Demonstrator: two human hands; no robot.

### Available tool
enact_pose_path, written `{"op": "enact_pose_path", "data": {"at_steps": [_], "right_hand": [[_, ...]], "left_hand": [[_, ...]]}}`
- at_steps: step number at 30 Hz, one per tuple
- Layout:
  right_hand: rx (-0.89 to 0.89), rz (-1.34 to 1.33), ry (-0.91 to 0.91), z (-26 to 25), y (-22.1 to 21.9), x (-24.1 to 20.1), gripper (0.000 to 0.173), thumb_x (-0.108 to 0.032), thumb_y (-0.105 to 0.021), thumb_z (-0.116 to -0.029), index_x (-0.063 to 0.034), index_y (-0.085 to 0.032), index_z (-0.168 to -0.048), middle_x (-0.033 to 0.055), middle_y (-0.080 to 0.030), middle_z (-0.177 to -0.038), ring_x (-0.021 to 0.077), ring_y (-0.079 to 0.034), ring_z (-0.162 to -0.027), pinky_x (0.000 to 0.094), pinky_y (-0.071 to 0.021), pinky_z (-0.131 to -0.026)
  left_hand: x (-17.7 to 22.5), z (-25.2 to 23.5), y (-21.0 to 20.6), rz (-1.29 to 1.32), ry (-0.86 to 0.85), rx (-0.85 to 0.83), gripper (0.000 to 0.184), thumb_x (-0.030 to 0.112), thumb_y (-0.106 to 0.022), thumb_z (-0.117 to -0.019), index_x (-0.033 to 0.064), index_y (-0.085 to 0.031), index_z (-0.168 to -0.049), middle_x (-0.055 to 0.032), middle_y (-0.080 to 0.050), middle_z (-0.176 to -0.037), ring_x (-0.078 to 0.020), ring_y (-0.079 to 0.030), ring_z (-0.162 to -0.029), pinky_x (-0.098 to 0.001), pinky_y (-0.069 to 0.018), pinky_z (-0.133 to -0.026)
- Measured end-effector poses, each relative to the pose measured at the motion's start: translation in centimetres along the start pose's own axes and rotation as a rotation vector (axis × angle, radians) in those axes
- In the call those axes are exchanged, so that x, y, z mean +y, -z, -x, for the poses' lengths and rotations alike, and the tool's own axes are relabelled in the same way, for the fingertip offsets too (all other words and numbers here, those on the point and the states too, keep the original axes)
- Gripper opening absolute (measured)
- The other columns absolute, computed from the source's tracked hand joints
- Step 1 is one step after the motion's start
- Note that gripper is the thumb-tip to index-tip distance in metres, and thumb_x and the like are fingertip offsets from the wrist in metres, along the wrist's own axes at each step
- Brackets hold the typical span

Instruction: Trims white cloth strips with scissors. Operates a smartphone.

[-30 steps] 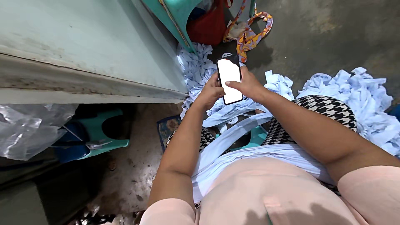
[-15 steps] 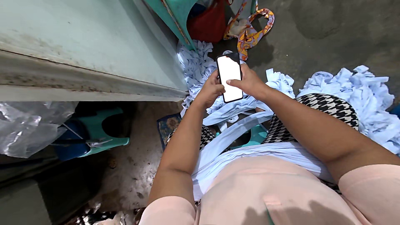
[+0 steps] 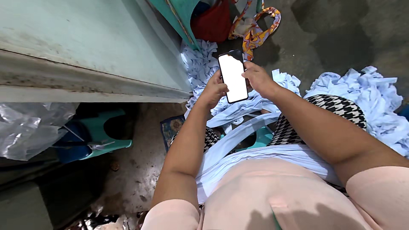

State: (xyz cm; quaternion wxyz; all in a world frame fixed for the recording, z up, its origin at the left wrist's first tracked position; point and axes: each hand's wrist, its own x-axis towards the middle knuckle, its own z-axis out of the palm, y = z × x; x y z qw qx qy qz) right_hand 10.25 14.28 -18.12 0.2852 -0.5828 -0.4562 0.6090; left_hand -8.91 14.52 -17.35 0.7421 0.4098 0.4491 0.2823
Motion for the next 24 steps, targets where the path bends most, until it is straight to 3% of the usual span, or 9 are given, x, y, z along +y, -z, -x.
{"op": "enact_pose_path", "data": {"at_steps": [9,24], "right_hand": [[-0.002,-0.015,-0.002,-0.08,0.06,0.25,0.029,-0.021,-0.047,-0.1061,-0.0046,-0.057,-0.128,0.0154,-0.066,-0.106,0.0229,-0.067,-0.091,0.0452,-0.0559,-0.079],[0.005,0.044,0.013,-0.25,-0.04,0.51,0.031,-0.024,-0.054,-0.1058,-0.0024,-0.055,-0.128,0.017,-0.067,-0.108,0.0248,-0.069,-0.096,0.0475,-0.0564,-0.085]], "left_hand": [[0.0,0.11,-0.16,0.011,-0.002,-0.013,0.066,-0.016,-0.044,-0.0853,0.0075,-0.035,-0.146,-0.0129,-0.063,-0.125,-0.0207,-0.068,-0.102,-0.0393,-0.0586,-0.084],[-0.14,0.09,-0.19,-0.026,-0.022,-0.037,0.065,-0.013,-0.046,-0.083,0.007,-0.036,-0.144,-0.0122,-0.065,-0.121,-0.0193,-0.068,-0.101,-0.038,-0.0586,-0.083]]}}
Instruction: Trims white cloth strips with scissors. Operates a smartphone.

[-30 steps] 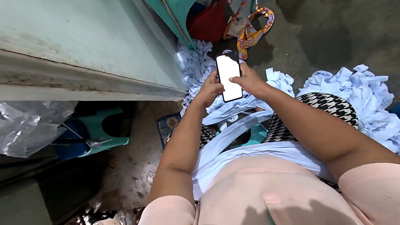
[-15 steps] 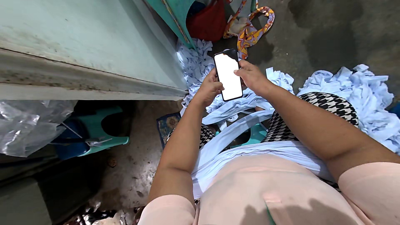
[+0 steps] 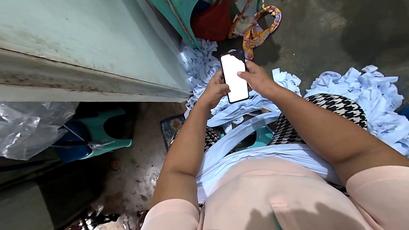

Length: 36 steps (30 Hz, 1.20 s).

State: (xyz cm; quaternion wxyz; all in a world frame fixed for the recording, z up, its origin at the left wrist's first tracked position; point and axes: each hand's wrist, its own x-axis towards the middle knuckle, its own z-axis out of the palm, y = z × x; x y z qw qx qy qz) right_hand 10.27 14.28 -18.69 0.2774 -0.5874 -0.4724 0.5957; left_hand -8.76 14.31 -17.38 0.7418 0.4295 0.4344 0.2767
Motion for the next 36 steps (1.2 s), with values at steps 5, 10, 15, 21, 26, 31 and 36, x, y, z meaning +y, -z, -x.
{"op": "enact_pose_path", "data": {"at_steps": [5,10,15,21,26,31,36], "right_hand": [[0.008,-0.006,-0.005,0.03,-0.05,0.07,0.036,-0.028,-0.058,-0.1044,-0.0032,-0.055,-0.13,0.0166,-0.068,-0.111,0.0251,-0.07,-0.099,0.0481,-0.0571,-0.088],[0.006,0.016,-0.008,0.01,-0.05,0.13,0.043,-0.031,-0.062,-0.1027,-0.0026,-0.053,-0.133,0.018,-0.067,-0.116,0.0261,-0.069,-0.105,0.0494,-0.0558,-0.094],[0.02,0.074,-0.002,-0.2,-0.08,0.44,0.055,-0.039,-0.066,-0.0995,-0.0013,-0.051,-0.136,0.0202,-0.067,-0.117,0.03,-0.068,-0.107,0.0529,-0.0546,-0.095],[0.028,0.146,0.007,-0.18,-0.09,0.57,0.061,-0.043,-0.068,-0.0978,0.0007,-0.049,-0.135,0.022,-0.067,-0.115,0.0326,-0.068,-0.107,0.0548,-0.0536,-0.095],[0.046,0.194,0.002,-0.03,-0.08,0.57,0.068,-0.05,-0.071,-0.0935,0.0008,-0.05,-0.134,0.0222,-0.067,-0.112,0.0346,-0.068,-0.105,0.0575,-0.0533,-0.093],[0.046,0.238,-0.015,0.35,-0.02,0.17,0.073,-0.052,-0.072,-0.0923,0.0024,-0.049,-0.135,0.0243,-0.066,-0.112,0.0378,-0.067,-0.105,0.06,-0.0522,-0.093],[0.053,0.283,-0.005,0.25,-0.04,0.3,0.079,-0.055,-0.073,-0.0896,0.0044,-0.048,-0.136,0.0255,-0.066,-0.112,0.0396,-0.066,-0.106,0.0606,-0.0514,-0.093]], "left_hand": [[-0.1,-0.08,0.05,-0.004,0.0,-0.008,0.067,-0.013,-0.045,-0.0826,0.0074,-0.035,-0.146,-0.0126,-0.065,-0.123,-0.0196,-0.068,-0.101,-0.038,-0.0583,-0.083],[-0.08,-0.03,-0.06,-0.008,0.009,-0.007,0.071,-0.013,-0.047,-0.0821,0.0077,-0.033,-0.149,-0.0133,-0.064,-0.125,-0.0199,-0.068,-0.103,-0.0387,-0.0582,-0.085],[-0.27,-0.05,-0.12,-0.016,-0.005,-0.019,0.068,-0.012,-0.047,-0.0805,0.0063,-0.035,-0.145,-0.013,-0.065,-0.122,-0.0194,-0.068,-0.101,-0.0378,-0.0583,-0.083],[-0.35,-0.04,-0.14,-0.04,0.002,-0.023,0.068,-0.011,-0.049,-0.08,0.0062,-0.035,-0.144,-0.0127,-0.065,-0.119,-0.0188,-0.067,-0.1,-0.0373,-0.058,-0.082],[-0.59,-0.14,-0.17,-0.032,-0.005,-0.034,0.071,-0.011,-0.05,-0.079,0.0069,-0.035,-0.146,-0.0134,-0.065,-0.119,-0.0194,-0.068,-0.099,-0.0377,-0.0584,-0.082],[-0.55,-0.14,-0.3,-0.044,0.004,-0.033,0.071,-0.012,-0.049,-0.079,0.0065,-0.034,-0.146,-0.0141,-0.065,-0.12,-0.0204,-0.067,-0.101,-0.0391,-0.0582,-0.083],[-0.52,-0.16,-0.39,-0.033,0.006,-0.043,0.073,-0.013,-0.049,-0.0799,0.0068,-0.033,-0.148,-0.0147,-0.065,-0.121,-0.0207,-0.068,-0.101,-0.0395,-0.0583,-0.084]]}}
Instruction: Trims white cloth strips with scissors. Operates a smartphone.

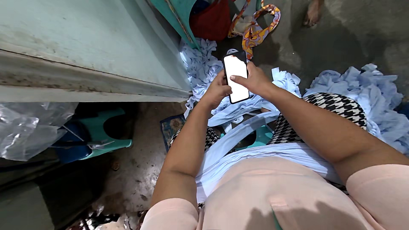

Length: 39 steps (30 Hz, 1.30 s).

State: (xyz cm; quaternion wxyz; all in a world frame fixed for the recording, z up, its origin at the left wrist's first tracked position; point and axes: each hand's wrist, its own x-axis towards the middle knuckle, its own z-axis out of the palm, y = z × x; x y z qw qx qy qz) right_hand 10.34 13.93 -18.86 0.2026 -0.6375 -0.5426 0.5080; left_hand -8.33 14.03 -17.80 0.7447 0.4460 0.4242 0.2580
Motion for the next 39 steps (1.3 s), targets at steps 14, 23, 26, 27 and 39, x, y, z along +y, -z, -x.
{"op": "enact_pose_path", "data": {"at_steps": [14,23,26,27,39], "right_hand": [[0.044,-0.172,0.007,-0.16,0.52,-0.35,0.043,-0.028,-0.038,-0.1108,0.0033,-0.061,-0.129,0.0241,-0.06,-0.132,0.0323,-0.057,-0.127,0.0539,-0.0438,-0.107],[0.05,-0.162,-0.004,0.23,0.8,-0.83,0.046,-0.036,-0.041,-0.1106,0.0045,-0.062,-0.12,0.0236,-0.063,-0.117,0.0323,-0.06,-0.113,0.0552,-0.0471,-0.097],[0.042,-0.124,-0.008,0.03,0.72,-0.76,0.046,-0.037,-0.043,-0.11,0.0048,-0.061,-0.117,0.0233,-0.062,-0.113,0.0327,-0.06,-0.109,0.0549,-0.0467,-0.095],[0.042,-0.119,-0.007,-0.03,0.7,-0.69,0.046,-0.036,-0.043,-0.1099,0.0049,-0.061,-0.118,0.0234,-0.062,-0.113,0.033,-0.06,-0.109,0.0553,-0.0468,-0.095],[0.039,-0.115,-0.021,-0.03,0.63,-0.48,0.048,-0.042,-0.047,-0.1081,0.0021,-0.061,-0.12,0.0209,-0.065,-0.108,0.0318,-0.063,-0.103,0.0549,-0.0493,-0.091]], "left_hand": [[0.14,0.05,0.22,-0.005,0.013,0.035,0.068,-0.011,-0.047,-0.0813,0.0065,-0.035,-0.146,-0.013,-0.064,-0.123,-0.0193,-0.067,-0.103,-0.0373,-0.0579,-0.083],[0.28,0.12,0.08,-0.013,-0.01,0.014,0.071,-0.01,-0.049,-0.0793,0.0051,-0.033,-0.146,-0.0141,-0.064,-0.125,-0.02,-0.067,-0.103,-0.038,-0.0584,-0.083],[0.27,0.12,0.07,-0.024,-0.003,0.018,0.071,-0.01,-0.05,-0.0795,0.0059,-0.034,-0.146,-0.0132,-0.063,-0.125,-0.0188,-0.067,-0.103,-0.0364,-0.0577,-0.082],[0.26,0.12,0.08,-0.027,-0.003,0.018,0.072,-0.01,-0.05,-0.0794,0.0061,-0.033,-0.147,-0.0133,-0.063,-0.126,-0.0188,-0.067,-0.104,-0.0362,-0.0578,-0.083],[0.15,0.11,-0.01,-0.03,-0.003,0.013,0.078,-0.011,-0.051,-0.0791,0.0064,-0.028,-0.152,-0.0151,-0.062,-0.129,-0.0218,-0.066,-0.109,-0.0399,-0.0578,-0.086]]}}
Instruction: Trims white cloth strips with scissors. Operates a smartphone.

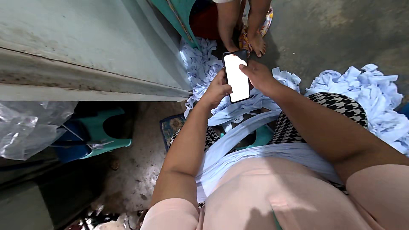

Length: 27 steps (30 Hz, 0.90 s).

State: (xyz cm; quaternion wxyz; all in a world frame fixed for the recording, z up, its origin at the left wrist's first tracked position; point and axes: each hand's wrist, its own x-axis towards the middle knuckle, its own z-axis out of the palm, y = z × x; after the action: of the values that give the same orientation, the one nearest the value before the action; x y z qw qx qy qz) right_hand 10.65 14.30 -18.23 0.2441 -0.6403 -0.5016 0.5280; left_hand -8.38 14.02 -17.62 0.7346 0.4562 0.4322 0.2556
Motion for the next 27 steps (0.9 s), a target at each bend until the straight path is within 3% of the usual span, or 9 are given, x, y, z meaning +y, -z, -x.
{"op": "enact_pose_path", "data": {"at_steps": [4,7,11,15,19,27], "right_hand": [[-0.016,-0.039,-0.024,0.08,0.01,-0.04,0.052,-0.048,-0.049,-0.1067,0.0002,-0.061,-0.123,0.02,-0.066,-0.109,0.0306,-0.066,-0.102,0.0545,-0.0523,-0.091],[-0.036,-0.035,-0.028,-0.1,0.01,0.2,0.055,-0.05,-0.05,-0.1056,0.0001,-0.059,-0.127,0.0211,-0.066,-0.113,0.032,-0.066,-0.106,0.0562,-0.0509,-0.094],[-0.031,-0.037,-0.028,-0.25,-0.15,0.52,0.055,-0.049,-0.052,-0.1051,0.0001,-0.059,-0.129,0.0214,-0.067,-0.114,0.0324,-0.067,-0.106,0.0562,-0.0522,-0.094],[-0.034,-0.046,-0.021,-0.13,-0.14,0.45,0.059,-0.052,-0.053,-0.1035,-0.0008,-0.058,-0.132,0.0205,-0.067,-0.116,0.0312,-0.066,-0.109,0.0559,-0.0522,-0.096],[-0.042,-0.083,0.0,0.02,-0.19,0.34,0.063,-0.052,-0.059,-0.1007,-0.0068,-0.051,-0.145,0.0184,-0.067,-0.123,0.0297,-0.066,-0.114,0.0546,-0.0521,-0.1],[-0.037,-0.099,-0.014,0.03,-0.31,0.47,0.063,-0.051,-0.061,-0.0996,-0.0087,-0.052,-0.145,0.0177,-0.068,-0.122,0.0292,-0.068,-0.111,0.0546,-0.0535,-0.098]], "left_hand": [[-0.08,-0.05,0.02,0.008,-0.002,0.0,0.074,-0.012,-0.05,-0.0798,0.0069,-0.032,-0.149,-0.0147,-0.063,-0.127,-0.0216,-0.066,-0.108,-0.0393,-0.0579,-0.085],[-0.09,-0.05,0.1,0.005,-0.004,-0.017,0.081,-0.012,-0.051,-0.0789,0.0067,-0.026,-0.153,-0.0154,-0.061,-0.131,-0.0225,-0.065,-0.111,-0.0408,-0.0577,-0.088],[-0.06,0.09,-0.01,-0.014,-0.012,-0.024,0.075,-0.008,-0.055,-0.0757,0.0061,-0.033,-0.146,-0.0121,-0.065,-0.122,-0.0184,-0.068,-0.104,-0.0372,-0.059,-0.084],[-0.14,0.14,0.04,-0.029,-0.034,-0.03,0.074,-0.007,-0.056,-0.0753,0.0041,-0.035,-0.145,-0.0138,-0.065,-0.124,-0.0199,-0.067,-0.107,-0.039,-0.0588,-0.086],[-0.09,0.1,-0.09,-0.026,-0.022,-0.019,0.073,-0.008,-0.055,-0.0751,0.0046,-0.035,-0.145,-0.014,-0.064,-0.126,-0.0203,-0.067,-0.107,-0.0386,-0.0586,-0.086],[-0.08,0.13,-0.23,-0.024,-0.019,-0.023,0.072,-0.009,-0.053,-0.076,0.0047,-0.035,-0.145,-0.0138,-0.064,-0.125,-0.0195,-0.067,-0.106,-0.0375,-0.0587,-0.085]]}}
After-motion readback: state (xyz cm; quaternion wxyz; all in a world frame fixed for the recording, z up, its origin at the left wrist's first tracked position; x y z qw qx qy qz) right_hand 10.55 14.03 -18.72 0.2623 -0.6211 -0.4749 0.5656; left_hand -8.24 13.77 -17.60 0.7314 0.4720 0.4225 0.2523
